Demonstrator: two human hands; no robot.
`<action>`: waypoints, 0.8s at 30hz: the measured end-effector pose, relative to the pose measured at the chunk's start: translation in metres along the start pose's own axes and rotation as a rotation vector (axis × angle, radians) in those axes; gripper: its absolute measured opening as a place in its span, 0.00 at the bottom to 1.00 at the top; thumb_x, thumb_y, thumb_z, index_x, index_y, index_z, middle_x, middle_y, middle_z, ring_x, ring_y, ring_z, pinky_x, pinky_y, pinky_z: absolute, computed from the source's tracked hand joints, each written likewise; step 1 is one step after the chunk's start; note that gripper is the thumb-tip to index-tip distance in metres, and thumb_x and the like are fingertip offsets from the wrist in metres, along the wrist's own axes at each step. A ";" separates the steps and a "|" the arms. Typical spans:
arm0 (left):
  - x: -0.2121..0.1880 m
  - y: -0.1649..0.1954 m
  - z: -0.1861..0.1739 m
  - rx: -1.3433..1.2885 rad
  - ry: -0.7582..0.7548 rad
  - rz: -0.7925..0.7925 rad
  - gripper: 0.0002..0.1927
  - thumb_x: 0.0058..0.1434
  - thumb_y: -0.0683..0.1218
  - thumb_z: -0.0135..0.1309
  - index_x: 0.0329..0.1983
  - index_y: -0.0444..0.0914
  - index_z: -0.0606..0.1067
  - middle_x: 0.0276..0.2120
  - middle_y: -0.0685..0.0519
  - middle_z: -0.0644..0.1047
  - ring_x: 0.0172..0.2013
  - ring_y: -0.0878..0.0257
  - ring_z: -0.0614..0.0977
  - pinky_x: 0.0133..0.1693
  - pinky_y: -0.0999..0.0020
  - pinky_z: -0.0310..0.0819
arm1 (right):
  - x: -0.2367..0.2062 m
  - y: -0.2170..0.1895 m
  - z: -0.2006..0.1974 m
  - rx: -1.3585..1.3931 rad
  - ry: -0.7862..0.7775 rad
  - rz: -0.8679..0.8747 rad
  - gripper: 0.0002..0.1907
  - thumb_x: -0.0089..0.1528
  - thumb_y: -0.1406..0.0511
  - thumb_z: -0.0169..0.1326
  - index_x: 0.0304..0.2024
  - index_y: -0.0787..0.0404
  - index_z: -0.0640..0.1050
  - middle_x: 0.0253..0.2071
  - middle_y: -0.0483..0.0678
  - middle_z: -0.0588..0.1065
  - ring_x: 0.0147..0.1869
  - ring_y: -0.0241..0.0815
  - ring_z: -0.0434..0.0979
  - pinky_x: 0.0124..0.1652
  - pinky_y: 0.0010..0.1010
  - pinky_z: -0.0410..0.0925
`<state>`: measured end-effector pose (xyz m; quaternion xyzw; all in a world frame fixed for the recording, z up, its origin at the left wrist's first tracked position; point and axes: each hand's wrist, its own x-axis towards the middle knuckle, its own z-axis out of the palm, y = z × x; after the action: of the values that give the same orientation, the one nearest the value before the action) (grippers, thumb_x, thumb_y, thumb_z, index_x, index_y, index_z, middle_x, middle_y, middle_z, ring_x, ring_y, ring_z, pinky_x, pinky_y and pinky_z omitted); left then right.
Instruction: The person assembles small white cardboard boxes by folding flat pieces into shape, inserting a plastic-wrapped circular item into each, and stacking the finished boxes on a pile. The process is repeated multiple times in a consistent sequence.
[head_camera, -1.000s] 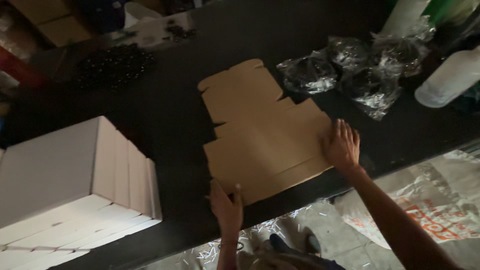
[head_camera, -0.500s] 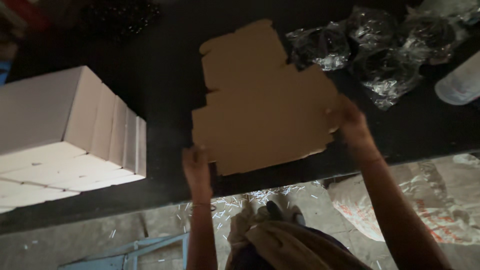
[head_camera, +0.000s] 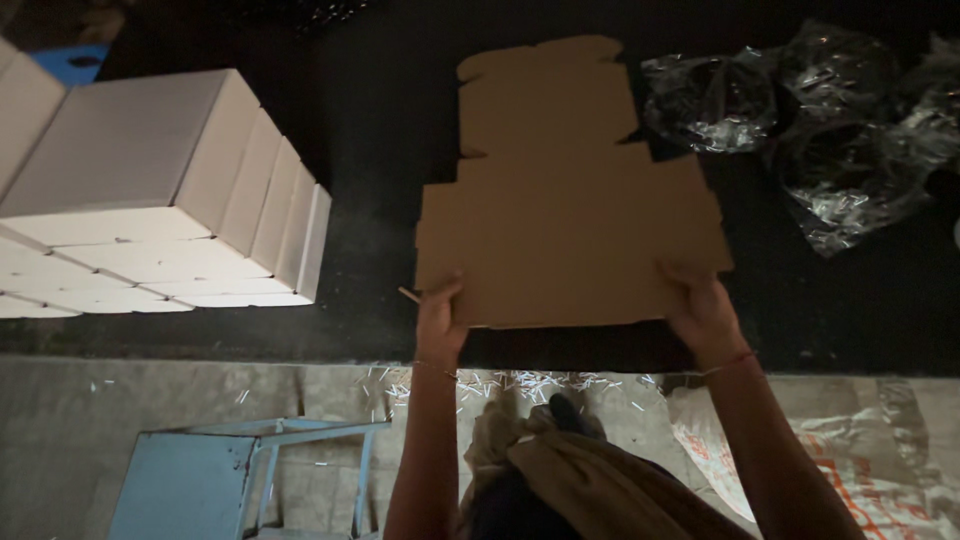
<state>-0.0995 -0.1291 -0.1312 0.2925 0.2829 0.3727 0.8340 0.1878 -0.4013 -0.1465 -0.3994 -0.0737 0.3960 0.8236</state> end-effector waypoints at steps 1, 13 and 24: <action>-0.003 -0.002 0.004 0.056 0.069 -0.005 0.23 0.57 0.38 0.56 0.58 0.35 0.72 0.48 0.47 0.78 0.49 0.51 0.80 0.50 0.51 0.76 | 0.000 -0.002 -0.005 -0.010 -0.003 0.007 0.24 0.63 0.71 0.56 0.62 0.65 0.71 0.59 0.52 0.73 0.60 0.48 0.76 0.57 0.40 0.72; -0.062 -0.052 0.117 1.749 -0.258 0.787 0.36 0.70 0.49 0.44 0.74 0.22 0.53 0.74 0.30 0.53 0.76 0.39 0.52 0.74 0.47 0.40 | -0.024 0.055 0.110 -1.775 -0.056 -0.599 0.51 0.64 0.42 0.45 0.75 0.70 0.48 0.76 0.68 0.49 0.79 0.64 0.46 0.70 0.56 0.45; -0.004 -0.014 0.094 0.957 -0.238 0.496 0.35 0.65 0.53 0.45 0.69 0.25 0.59 0.70 0.31 0.60 0.69 0.38 0.60 0.66 0.45 0.51 | 0.033 0.018 0.087 -1.033 0.192 -0.041 0.42 0.66 0.37 0.39 0.64 0.62 0.72 0.59 0.61 0.75 0.59 0.54 0.77 0.55 0.52 0.72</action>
<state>-0.0304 -0.1661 -0.0774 0.7371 0.2470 0.3520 0.5213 0.1619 -0.3190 -0.1075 -0.7864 -0.1910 0.2536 0.5299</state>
